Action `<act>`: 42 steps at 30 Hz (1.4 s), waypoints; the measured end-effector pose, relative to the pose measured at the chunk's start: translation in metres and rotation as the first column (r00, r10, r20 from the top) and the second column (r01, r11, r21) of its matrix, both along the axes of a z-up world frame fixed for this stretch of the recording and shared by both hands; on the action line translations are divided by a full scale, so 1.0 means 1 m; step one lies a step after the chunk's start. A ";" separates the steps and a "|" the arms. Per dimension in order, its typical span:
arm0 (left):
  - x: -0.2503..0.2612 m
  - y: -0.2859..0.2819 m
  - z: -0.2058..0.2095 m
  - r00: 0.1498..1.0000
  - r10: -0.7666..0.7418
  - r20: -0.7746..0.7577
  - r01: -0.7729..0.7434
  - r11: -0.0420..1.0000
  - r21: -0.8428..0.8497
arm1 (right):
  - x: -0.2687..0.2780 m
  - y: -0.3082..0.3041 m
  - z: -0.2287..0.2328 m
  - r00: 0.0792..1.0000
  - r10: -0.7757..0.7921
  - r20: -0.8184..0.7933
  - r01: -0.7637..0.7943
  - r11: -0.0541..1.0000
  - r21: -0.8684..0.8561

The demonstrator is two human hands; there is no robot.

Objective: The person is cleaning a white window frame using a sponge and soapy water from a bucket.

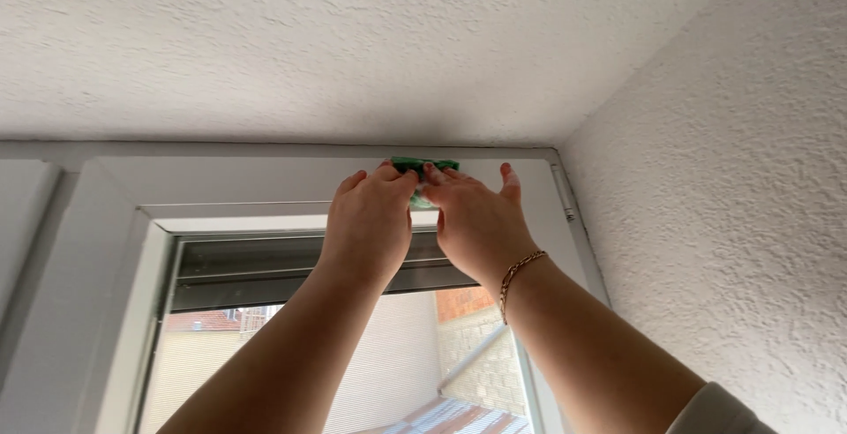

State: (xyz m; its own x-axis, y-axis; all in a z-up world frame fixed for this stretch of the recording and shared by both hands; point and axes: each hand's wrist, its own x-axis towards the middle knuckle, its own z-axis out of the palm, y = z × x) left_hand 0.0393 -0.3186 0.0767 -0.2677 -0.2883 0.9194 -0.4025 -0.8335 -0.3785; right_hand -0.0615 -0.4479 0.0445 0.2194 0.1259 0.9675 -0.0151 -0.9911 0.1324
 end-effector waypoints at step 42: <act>-0.055 -0.109 -0.141 0.948 -0.169 -0.269 0.216 0.963 0.159 | 0.004 -0.134 -0.130 0.974 0.031 0.224 -0.032 0.999 0.001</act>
